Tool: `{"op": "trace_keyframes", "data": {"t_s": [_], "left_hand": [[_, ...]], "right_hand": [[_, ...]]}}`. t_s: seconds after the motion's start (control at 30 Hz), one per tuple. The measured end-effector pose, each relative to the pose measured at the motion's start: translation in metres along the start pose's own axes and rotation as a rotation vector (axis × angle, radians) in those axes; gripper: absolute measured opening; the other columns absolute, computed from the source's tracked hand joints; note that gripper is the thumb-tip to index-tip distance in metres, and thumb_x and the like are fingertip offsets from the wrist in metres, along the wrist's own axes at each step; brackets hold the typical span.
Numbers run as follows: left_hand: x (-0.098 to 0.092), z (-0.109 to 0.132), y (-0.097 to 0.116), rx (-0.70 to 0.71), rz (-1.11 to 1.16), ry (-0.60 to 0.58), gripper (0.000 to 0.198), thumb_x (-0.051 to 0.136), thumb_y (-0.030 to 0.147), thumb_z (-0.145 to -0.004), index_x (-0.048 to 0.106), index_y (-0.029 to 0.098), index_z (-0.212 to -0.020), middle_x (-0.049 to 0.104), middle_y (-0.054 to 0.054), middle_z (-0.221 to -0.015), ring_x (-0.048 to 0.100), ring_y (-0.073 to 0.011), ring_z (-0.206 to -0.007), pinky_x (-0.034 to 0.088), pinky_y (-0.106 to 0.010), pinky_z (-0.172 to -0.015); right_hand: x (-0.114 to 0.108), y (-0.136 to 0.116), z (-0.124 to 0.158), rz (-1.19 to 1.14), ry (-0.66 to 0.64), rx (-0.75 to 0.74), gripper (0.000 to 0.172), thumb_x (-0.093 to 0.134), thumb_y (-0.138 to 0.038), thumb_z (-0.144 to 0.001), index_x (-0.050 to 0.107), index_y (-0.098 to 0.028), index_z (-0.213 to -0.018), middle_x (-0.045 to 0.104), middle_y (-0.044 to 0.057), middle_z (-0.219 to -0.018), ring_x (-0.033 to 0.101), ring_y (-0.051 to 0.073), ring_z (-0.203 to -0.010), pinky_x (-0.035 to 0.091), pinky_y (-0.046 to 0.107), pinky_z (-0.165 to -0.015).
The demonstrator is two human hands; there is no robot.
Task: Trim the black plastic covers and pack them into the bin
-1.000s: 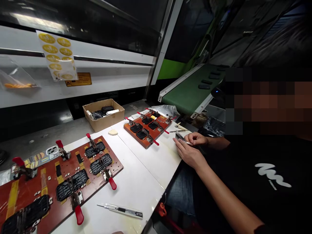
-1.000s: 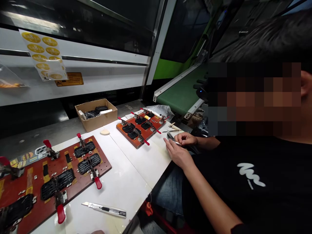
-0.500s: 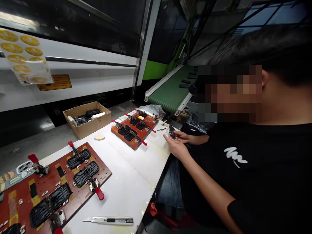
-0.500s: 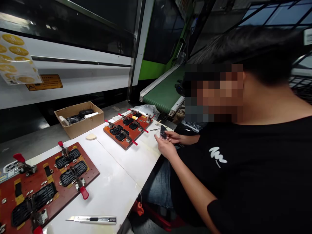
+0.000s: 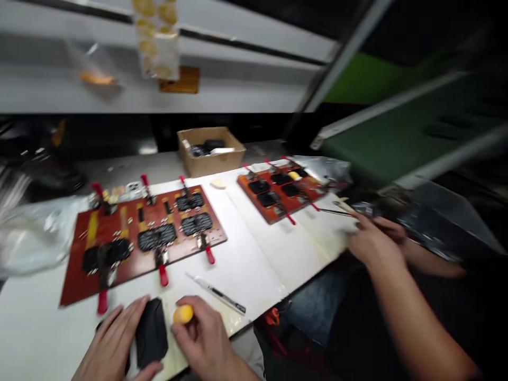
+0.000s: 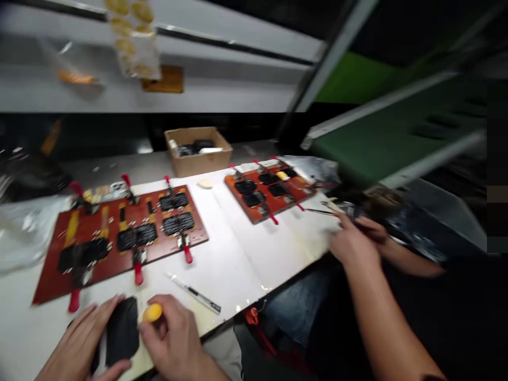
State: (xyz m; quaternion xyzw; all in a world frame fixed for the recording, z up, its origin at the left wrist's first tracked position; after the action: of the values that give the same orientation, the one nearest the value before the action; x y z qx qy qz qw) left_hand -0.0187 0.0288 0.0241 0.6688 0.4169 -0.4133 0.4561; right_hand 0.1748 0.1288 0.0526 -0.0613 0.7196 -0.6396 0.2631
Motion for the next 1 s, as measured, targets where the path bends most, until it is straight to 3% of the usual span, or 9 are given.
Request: {"op": "trace_keyframes", "data": {"t_s": [0.07, 0.2, 0.33, 0.5, 0.7, 0.83, 1.0], "left_hand": [[0.000, 0.004, -0.002, -0.023, -0.038, -0.090, 0.097, 0.065, 0.055, -0.087, 0.015, 0.015, -0.160, 0.051, -0.014, -0.152, 0.047, -0.0303, -0.140, 0.028, -0.044, -0.120], [-0.007, -0.005, -0.003, -0.118, 0.047, -0.258, 0.085, 0.060, 0.057, -0.089, 0.025, 0.019, -0.157, 0.044, -0.010, -0.157, 0.039, -0.0276, -0.145, 0.017, -0.045, -0.125], [-0.013, -0.013, 0.000, -0.194, 0.134, -0.281, 0.087, 0.063, 0.056, -0.087, 0.027, 0.018, -0.156, 0.045, -0.010, -0.156, 0.037, -0.0280, -0.145, 0.015, -0.047, -0.125], [-0.017, -0.015, 0.003, -0.255, 0.190, -0.293, 0.077, 0.063, 0.045, -0.088, 0.032, 0.020, -0.154, 0.047, -0.008, -0.154, 0.035, -0.0253, -0.145, 0.012, -0.046, -0.125], [-0.018, -0.016, 0.004, -0.261, 0.196, -0.321, 0.073, 0.058, 0.044, -0.092, 0.029, 0.021, -0.155, 0.045, -0.006, -0.156, 0.034, -0.0250, -0.146, 0.007, -0.046, -0.124], [-0.016, -0.013, 0.003, -0.247, 0.179, -0.292, 0.076, 0.055, 0.054, -0.093, 0.028, 0.021, -0.156, 0.045, -0.007, -0.158, 0.035, -0.0259, -0.147, 0.007, -0.046, -0.123], [-0.014, -0.012, 0.001, -0.246, 0.180, -0.314, 0.083, 0.059, 0.060, -0.089, 0.028, 0.023, -0.156, 0.045, -0.005, -0.158, 0.034, -0.0246, -0.147, 0.001, -0.044, -0.124]], "right_hand": [[0.023, 0.017, 0.022, 0.047, -0.074, 0.094, 0.030, 0.063, -0.044, -0.090, 0.062, -0.032, -0.118, 0.067, 0.001, -0.085, 0.053, 0.016, -0.056, 0.046, 0.029, -0.051], [0.016, 0.032, 0.026, 0.155, -0.197, 0.151, 0.028, 0.060, -0.041, -0.095, 0.058, -0.031, -0.121, 0.064, 0.003, -0.083, 0.054, 0.018, -0.059, 0.047, 0.031, -0.056], [0.030, 0.019, 0.014, 0.233, -0.357, 0.054, 0.027, 0.058, -0.037, -0.097, 0.055, -0.033, -0.123, 0.065, 0.004, -0.094, 0.057, 0.019, -0.063, 0.049, 0.033, -0.059], [0.057, 0.011, 0.011, 0.485, -0.442, -0.099, 0.029, 0.048, -0.036, -0.101, 0.054, -0.031, -0.128, 0.064, 0.008, -0.096, 0.064, 0.025, -0.073, 0.050, 0.036, -0.061], [0.061, 0.005, 0.009, 0.556, -0.599, -0.109, 0.027, 0.046, -0.036, -0.103, 0.054, -0.030, -0.128, 0.064, 0.006, -0.094, 0.065, 0.022, -0.071, 0.050, 0.032, -0.059], [0.062, -0.004, 0.001, 0.549, -0.553, -0.069, 0.029, 0.043, -0.033, -0.105, 0.054, -0.025, -0.131, 0.063, 0.006, -0.097, 0.063, 0.020, -0.075, 0.049, 0.029, -0.065], [0.031, -0.011, 0.014, 0.469, -0.753, 0.108, 0.016, 0.052, -0.029, -0.102, 0.061, -0.027, -0.116, 0.065, 0.001, -0.097, 0.064, 0.016, -0.078, 0.048, 0.024, -0.068]]}}
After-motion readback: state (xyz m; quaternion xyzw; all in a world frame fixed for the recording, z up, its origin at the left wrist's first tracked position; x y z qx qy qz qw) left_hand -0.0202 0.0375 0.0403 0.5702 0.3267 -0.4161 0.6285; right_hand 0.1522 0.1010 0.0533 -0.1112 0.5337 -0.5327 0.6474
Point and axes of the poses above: each hand's wrist, its own z-axis away from the middle knuckle, its own x-axis out of the palm, y = z × x, the point moved 5 cm from there along -z, towards the middle knuckle
